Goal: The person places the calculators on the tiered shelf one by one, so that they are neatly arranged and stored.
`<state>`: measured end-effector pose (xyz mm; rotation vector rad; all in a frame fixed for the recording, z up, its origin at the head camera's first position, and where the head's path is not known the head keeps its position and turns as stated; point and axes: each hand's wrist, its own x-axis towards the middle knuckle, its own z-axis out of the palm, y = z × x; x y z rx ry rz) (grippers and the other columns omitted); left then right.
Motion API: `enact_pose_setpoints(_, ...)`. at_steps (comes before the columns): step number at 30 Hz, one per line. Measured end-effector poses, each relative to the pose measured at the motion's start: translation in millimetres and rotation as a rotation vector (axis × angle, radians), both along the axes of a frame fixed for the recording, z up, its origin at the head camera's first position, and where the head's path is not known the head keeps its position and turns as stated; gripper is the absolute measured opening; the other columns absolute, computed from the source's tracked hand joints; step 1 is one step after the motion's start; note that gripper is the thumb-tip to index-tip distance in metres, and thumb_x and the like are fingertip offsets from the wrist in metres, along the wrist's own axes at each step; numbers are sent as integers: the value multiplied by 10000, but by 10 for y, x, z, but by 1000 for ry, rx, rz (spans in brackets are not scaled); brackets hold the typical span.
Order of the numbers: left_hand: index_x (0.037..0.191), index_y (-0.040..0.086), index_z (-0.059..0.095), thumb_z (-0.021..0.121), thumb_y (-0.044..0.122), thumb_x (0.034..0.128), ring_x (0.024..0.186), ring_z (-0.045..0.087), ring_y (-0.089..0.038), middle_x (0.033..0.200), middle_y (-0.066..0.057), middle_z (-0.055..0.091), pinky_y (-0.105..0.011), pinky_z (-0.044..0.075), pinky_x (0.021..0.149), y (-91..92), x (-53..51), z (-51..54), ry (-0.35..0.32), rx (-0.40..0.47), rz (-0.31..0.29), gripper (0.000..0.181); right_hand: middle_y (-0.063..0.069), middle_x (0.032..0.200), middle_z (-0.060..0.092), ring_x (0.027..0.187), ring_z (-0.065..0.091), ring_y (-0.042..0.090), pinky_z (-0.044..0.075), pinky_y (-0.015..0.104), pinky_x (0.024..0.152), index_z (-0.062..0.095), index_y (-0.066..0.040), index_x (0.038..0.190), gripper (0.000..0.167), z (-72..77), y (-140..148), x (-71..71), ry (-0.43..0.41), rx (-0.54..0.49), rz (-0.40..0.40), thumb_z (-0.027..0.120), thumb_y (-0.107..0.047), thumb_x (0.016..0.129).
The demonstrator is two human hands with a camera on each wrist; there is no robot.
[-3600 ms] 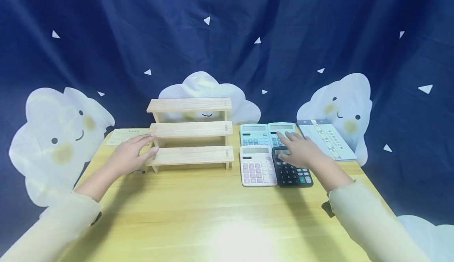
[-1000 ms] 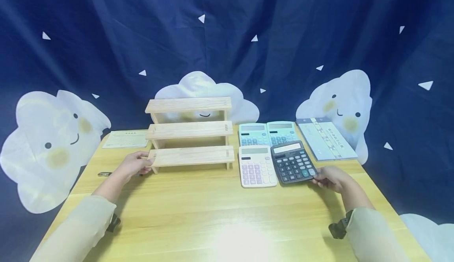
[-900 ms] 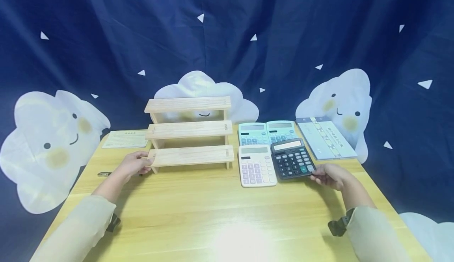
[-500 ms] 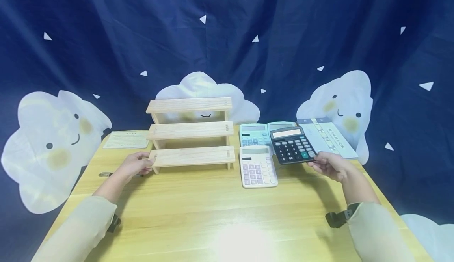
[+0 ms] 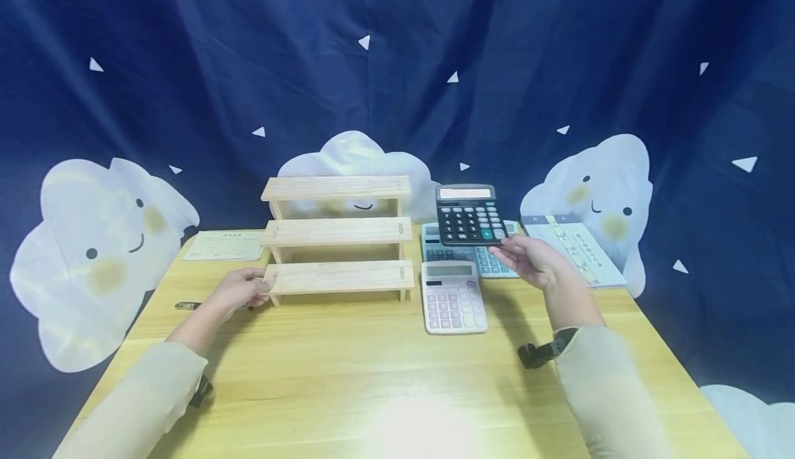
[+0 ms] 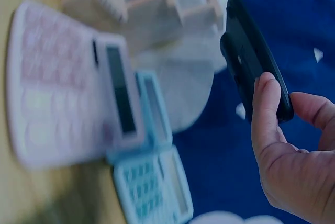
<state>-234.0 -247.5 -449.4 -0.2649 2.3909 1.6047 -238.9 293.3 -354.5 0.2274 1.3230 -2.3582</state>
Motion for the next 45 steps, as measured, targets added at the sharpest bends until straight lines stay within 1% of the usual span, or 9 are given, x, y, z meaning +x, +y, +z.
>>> enact_pose_setpoints(3,1332,-111,428,592,117,920,673,602,-102,873,-101,637,-228,540,624,-7,-1,0,3,-15,6,499,136,933,623,875,679,234,494,285,912,475,-17,1012,151,47,-246,-119,4,17,-10,431,91,916)
enact_pose_setpoints(9,1332,-124,422,580,81,911,666,605,-101,847,-108,640,-224,539,615,-2,3,-23,10,-32,20,493,125,887,642,834,691,220,505,271,884,535,-8,926,130,115,-681,-347,33,42,-15,439,78,918)
enact_pose_setpoints(17,1341,-117,420,595,85,909,670,603,-109,942,-155,647,-252,548,643,19,5,-33,11,-34,31,508,88,923,634,928,669,212,465,263,940,477,-8,1093,204,219,-1119,-597,66,85,-27,431,77,913)
enact_pose_setpoints(23,1345,-127,408,601,101,912,667,611,-102,940,-156,650,-244,550,639,19,4,-36,8,-36,32,526,84,886,658,918,669,200,457,254,945,461,0,1134,216,268,-1364,-742,84,98,-2,401,62,935)
enact_pose_setpoints(27,1334,-124,427,607,112,913,654,609,-95,915,-137,656,-223,542,615,12,-3,-45,10,-32,38,515,88,857,667,887,677,190,488,235,898,477,13,1100,190,283,-1497,-817,100,118,-1,409,62,930)
enact_pose_setpoints(32,1337,-121,425,607,116,915,646,608,-85,878,-104,660,-217,542,613,5,-15,-47,9,-26,41,518,104,810,672,754,689,178,517,236,843,509,28,1017,155,272,-1600,-889,100,111,-20,420,91,906)
enact_pose_setpoints(38,1344,-129,406,612,108,911,657,615,-96,895,-124,664,-225,549,626,6,-19,-47,-3,-19,36,536,116,784,669,697,686,167,530,225,805,511,43,966,146,210,-1644,-915,119,115,15,393,107,908)
enact_pose_setpoints(43,1363,-119,385,595,105,919,680,617,-101,939,-136,655,-228,550,641,4,-33,-50,-25,-17,32,540,118,715,671,665,680,149,551,192,710,510,41,922,97,161,-1674,-900,82,167,36,421,76,937)
enact_pose_setpoints(45,1364,-119,384,590,107,922,687,616,-104,944,-134,652,-227,548,645,-3,-31,-55,-26,-12,29,538,116,694,671,654,678,146,553,192,693,513,37,927,77,141,-1694,-899,57,182,23,442,61,942)
